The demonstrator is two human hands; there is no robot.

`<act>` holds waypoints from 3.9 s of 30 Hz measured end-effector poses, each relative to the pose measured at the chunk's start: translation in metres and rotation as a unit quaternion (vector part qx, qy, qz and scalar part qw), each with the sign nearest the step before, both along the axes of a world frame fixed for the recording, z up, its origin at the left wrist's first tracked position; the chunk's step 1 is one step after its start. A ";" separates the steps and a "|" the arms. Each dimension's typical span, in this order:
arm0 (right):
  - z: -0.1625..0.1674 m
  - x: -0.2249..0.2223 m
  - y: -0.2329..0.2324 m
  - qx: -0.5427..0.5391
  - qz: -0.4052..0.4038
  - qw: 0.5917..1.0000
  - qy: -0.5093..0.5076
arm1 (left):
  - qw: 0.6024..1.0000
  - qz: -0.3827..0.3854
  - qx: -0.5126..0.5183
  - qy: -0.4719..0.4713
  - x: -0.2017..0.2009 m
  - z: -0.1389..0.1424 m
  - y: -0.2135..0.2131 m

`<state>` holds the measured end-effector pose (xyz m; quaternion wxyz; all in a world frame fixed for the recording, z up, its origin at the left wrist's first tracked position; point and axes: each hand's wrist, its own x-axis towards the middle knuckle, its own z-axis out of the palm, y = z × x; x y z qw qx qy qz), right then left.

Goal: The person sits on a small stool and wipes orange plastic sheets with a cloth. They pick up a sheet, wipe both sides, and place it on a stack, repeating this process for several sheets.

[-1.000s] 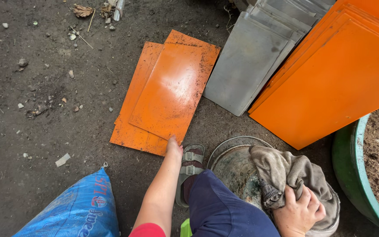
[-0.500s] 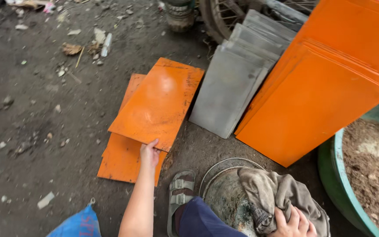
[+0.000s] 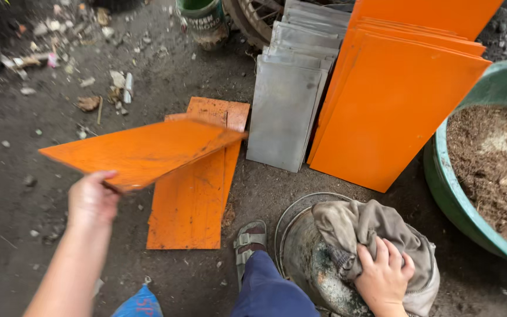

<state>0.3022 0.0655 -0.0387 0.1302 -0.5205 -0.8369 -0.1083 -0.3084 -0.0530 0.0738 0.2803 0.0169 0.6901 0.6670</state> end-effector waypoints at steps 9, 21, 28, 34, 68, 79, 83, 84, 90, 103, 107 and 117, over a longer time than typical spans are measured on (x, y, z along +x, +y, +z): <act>0.003 -0.008 0.004 0.004 0.020 0.999 0.037 | 0.955 -0.034 -0.195 0.222 0.006 0.150 0.010; 0.028 0.010 0.029 -0.066 -0.039 0.978 0.194 | 0.939 -0.103 -0.222 0.241 0.104 0.233 0.045; 0.050 0.107 0.070 -0.046 -0.251 0.855 0.451 | 0.923 -0.201 -0.106 0.310 0.184 0.315 0.097; 0.038 0.200 0.072 0.110 -0.265 0.805 0.520 | 0.891 -0.256 -0.047 0.372 0.258 0.378 0.110; 0.264 0.072 0.017 -0.014 0.084 0.943 0.320 | 0.911 -0.193 -0.251 0.264 0.353 -0.103 0.003; 0.127 -0.108 -0.091 0.009 0.155 0.981 0.117 | 0.855 -0.183 -0.333 0.353 0.365 -0.125 0.005; 0.101 -0.069 -0.067 -0.067 0.116 0.987 0.088 | 0.843 -0.188 -0.365 0.349 0.363 -0.131 -0.007; 0.095 -0.049 -0.056 -0.053 0.105 0.988 0.096 | 0.845 -0.182 -0.360 0.350 0.363 -0.132 -0.006; 0.050 0.130 0.007 -0.016 -0.178 0.983 -0.045 | 0.845 -0.204 -0.344 0.354 0.355 -0.132 0.001; 0.116 0.366 0.040 0.131 -0.327 0.907 0.229 | 0.825 -0.226 -0.318 0.408 0.341 -0.115 0.020; 0.172 0.373 0.051 0.072 -0.271 0.922 0.267 | 0.815 -0.237 -0.353 0.394 0.325 -0.105 0.001; 0.343 0.253 0.062 0.021 0.087 0.802 0.591 | 0.809 -0.229 -0.371 0.395 0.311 -0.109 -0.014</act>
